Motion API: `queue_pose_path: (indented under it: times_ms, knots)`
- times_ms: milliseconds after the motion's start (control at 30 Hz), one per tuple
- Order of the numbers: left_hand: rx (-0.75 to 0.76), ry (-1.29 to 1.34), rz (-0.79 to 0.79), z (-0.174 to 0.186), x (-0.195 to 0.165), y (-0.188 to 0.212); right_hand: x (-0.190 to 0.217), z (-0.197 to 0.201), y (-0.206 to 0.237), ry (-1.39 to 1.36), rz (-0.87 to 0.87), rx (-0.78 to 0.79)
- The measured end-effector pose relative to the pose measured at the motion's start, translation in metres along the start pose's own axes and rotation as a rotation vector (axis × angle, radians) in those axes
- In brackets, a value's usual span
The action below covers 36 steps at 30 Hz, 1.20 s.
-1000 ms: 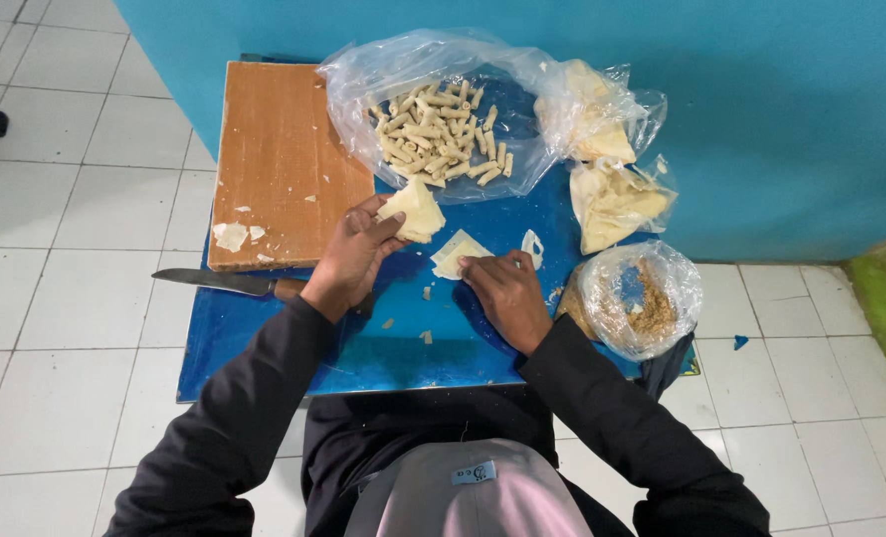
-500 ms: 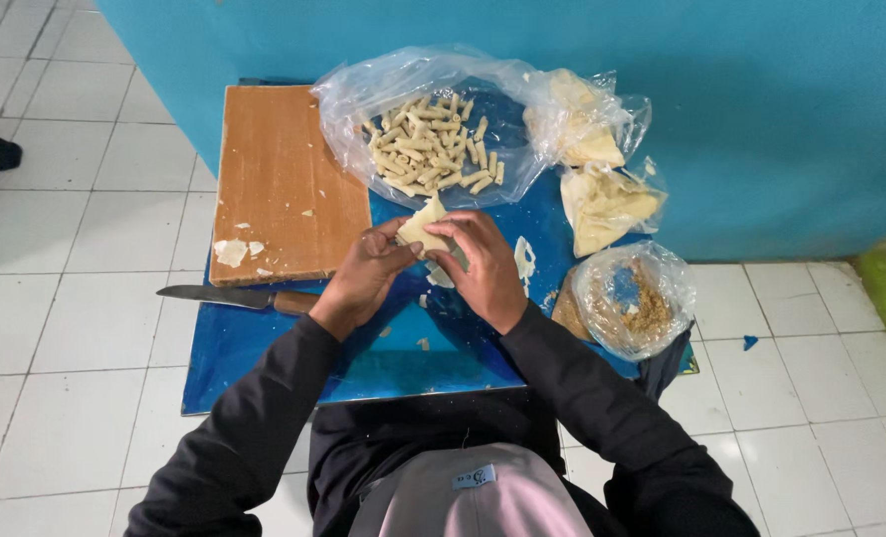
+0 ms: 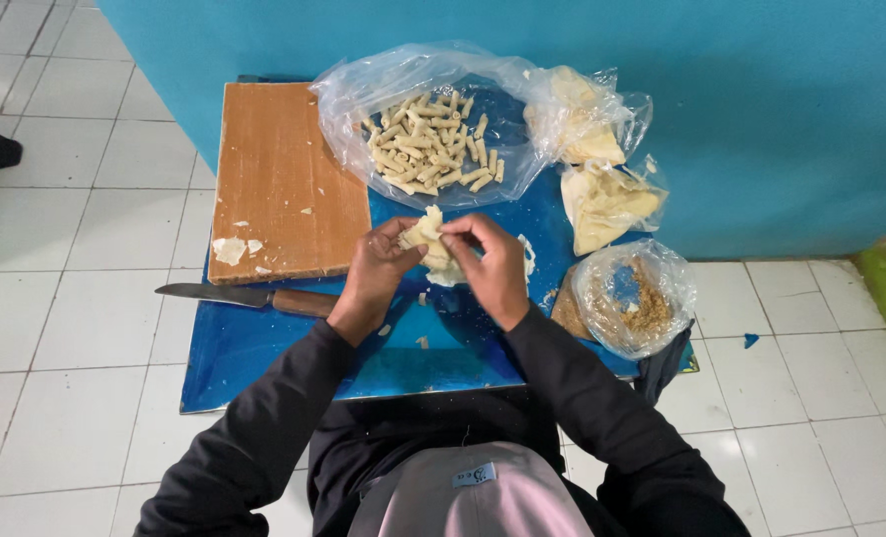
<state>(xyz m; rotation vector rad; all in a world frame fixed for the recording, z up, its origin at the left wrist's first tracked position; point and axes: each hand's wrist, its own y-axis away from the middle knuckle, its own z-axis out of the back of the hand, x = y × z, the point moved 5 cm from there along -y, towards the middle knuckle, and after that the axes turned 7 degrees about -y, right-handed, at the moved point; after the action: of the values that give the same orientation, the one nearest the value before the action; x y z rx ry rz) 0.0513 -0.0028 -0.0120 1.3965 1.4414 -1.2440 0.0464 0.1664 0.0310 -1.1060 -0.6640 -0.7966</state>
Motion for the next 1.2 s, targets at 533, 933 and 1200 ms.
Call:
queue_pose_path:
  times_ms: [533, 933, 1200]
  knots:
    - [0.059, 0.232, 0.098, -0.014, -0.001, 0.015, 0.056, 0.026, 0.012, 0.271, 0.277, 0.076]
    - [-0.079, -0.071, 0.033, -0.026, -0.011, 0.032, -0.014, 0.007, 0.019, -0.495, -0.388, 0.184]
    - [-0.139, 0.028, 0.037, -0.013, -0.003, 0.037, -0.066, 0.020, 0.027, -0.970, -0.709, 0.019]
